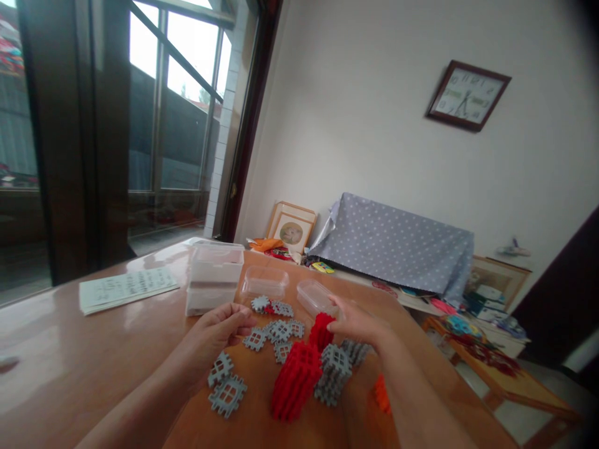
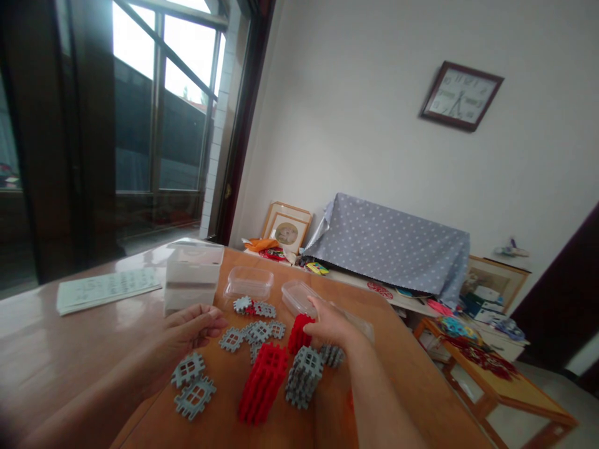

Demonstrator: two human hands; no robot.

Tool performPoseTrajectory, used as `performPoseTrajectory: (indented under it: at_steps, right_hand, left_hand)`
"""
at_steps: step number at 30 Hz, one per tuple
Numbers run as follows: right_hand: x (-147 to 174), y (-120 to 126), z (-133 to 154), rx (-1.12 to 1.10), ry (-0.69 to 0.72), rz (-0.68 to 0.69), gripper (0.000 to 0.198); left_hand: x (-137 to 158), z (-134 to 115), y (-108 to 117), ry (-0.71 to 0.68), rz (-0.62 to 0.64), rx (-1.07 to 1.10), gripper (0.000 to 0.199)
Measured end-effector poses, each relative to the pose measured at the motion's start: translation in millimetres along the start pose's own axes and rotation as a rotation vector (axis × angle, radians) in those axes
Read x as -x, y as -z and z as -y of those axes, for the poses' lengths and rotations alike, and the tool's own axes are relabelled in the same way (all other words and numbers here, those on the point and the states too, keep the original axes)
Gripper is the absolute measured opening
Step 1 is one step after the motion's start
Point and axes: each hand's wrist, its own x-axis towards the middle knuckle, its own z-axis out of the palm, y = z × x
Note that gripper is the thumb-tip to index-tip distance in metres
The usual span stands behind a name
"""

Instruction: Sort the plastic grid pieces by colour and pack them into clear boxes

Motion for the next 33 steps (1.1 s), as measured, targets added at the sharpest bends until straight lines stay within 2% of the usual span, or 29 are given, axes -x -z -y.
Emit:
performPoseTrajectory:
  at_steps: [3,5,6,9,13,16,19,21,27,33]
  right_hand:
    - [13.6,8.0,8.6,0.009,0.037,-0.076,0.061]
    - [28.9,5.7,14.3,0.001,0.055,-0.205,0.054]
    - [38.4,2.2,17.3,-0.028,0.044,-0.301,0.051]
    - [72.1,-13.8,28.7,-0.192,-0.056,-0.446,0.044]
    - [111.6,-38.5,43.4,-0.416,-0.158,-0.594,0.045]
    - [123.8,-57.5,44.1,-0.492,-0.173,-0.691,0.044]
    - [122.8,-74.2,37.3,-0.506,-0.134,-0.740,0.045]
    - [120.2,-81.0,32.6,-0.484,-0.089,-0.752,0.044]
    - [123.7,-81.3,22.2,-0.440,-0.008,-0.812,0.038]
    - [128.5,-78.7,20.1,-0.458,0.020,-0.861,0.035]
  left_hand:
    - [-2.3,0.3,0.7,-0.029,-0.042,-0.048,0.036]
    - [-5.2,2.3,1.5,-0.049,-0.076,-0.063,0.036]
    - [-7.3,4.3,2.2,-0.061,-0.094,-0.070,0.036]
    - [-15.3,14.4,5.8,-0.131,-0.129,-0.117,0.032]
    - [-24.6,30.1,10.0,-0.276,-0.155,-0.359,0.023]
    - [-29.6,35.3,7.9,-0.322,-0.152,-0.639,0.021]
    - [-37.0,32.1,0.3,-0.325,-0.067,-0.940,0.018]
    - [-46.4,27.0,-7.5,-0.323,-0.010,-1.056,0.016]
    - [-95.7,19.1,-41.5,-0.295,0.053,-1.265,0.019]
    - [-126.1,26.2,-68.6,-0.271,0.160,-1.430,0.040]
